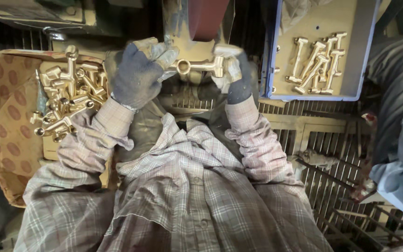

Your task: The person holds brass-colored metal parts against a rotating grinding wheel to smooth their surfaces. They rotate the parts to treat different sides and then place the finished pieces into a blue bin.

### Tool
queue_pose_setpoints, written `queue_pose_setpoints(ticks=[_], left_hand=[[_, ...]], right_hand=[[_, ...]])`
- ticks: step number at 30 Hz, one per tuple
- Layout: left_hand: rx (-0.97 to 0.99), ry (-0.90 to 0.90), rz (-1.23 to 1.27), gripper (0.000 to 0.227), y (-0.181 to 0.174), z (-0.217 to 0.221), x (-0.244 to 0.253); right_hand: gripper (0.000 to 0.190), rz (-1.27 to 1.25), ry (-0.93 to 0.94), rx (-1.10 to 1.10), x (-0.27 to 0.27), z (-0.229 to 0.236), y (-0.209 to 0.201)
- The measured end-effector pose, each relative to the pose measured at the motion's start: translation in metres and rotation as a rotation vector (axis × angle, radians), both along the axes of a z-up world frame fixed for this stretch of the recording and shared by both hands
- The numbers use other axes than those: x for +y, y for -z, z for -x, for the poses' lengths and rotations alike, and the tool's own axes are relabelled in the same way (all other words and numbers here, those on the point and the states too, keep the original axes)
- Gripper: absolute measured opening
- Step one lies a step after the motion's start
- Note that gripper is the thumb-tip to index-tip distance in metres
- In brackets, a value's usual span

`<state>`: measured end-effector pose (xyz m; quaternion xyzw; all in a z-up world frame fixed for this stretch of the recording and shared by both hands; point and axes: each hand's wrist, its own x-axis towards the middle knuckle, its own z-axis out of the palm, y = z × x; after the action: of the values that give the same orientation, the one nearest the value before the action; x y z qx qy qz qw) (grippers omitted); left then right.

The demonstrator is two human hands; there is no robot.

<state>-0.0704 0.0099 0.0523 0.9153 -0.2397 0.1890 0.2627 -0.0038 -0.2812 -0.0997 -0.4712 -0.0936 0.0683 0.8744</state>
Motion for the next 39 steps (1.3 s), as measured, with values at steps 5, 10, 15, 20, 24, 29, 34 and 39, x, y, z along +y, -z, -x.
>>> queue_pose_setpoints(ticks=[5,10,15,20,24,29,34,39], left_hand=[[0.226,-0.020,0.086,0.012,0.018,-0.036,-0.001],[0.382,-0.011,0.363,0.024,0.050,-0.062,0.003],[0.575,-0.096,0.437,0.023,0.064,-0.070,-0.002],[0.611,-0.097,0.426,0.018,0.059,-0.079,-0.001],[0.939,-0.216,0.424,0.030,0.062,-0.091,0.000],[1.267,-0.166,0.911,0.018,0.101,-0.101,0.008],[1.242,0.101,0.604,0.020,0.100,-0.118,0.022],[0.868,0.029,0.595,0.027,0.052,-0.074,0.007]], right_hand=[[0.028,-0.112,-0.002,0.065,0.002,-0.032,0.019],[0.041,-0.334,0.079,0.603,0.008,-0.045,0.048],[0.032,-0.005,0.089,0.531,0.016,-0.040,0.045],[0.035,0.039,0.270,0.636,0.028,-0.035,0.035],[0.029,0.081,0.198,0.624,0.028,-0.038,0.027],[0.026,0.083,0.147,0.586,0.025,-0.030,0.028],[0.031,0.248,0.112,0.591,0.018,-0.027,0.021],[0.032,0.417,0.103,-0.029,0.001,-0.012,0.006]])
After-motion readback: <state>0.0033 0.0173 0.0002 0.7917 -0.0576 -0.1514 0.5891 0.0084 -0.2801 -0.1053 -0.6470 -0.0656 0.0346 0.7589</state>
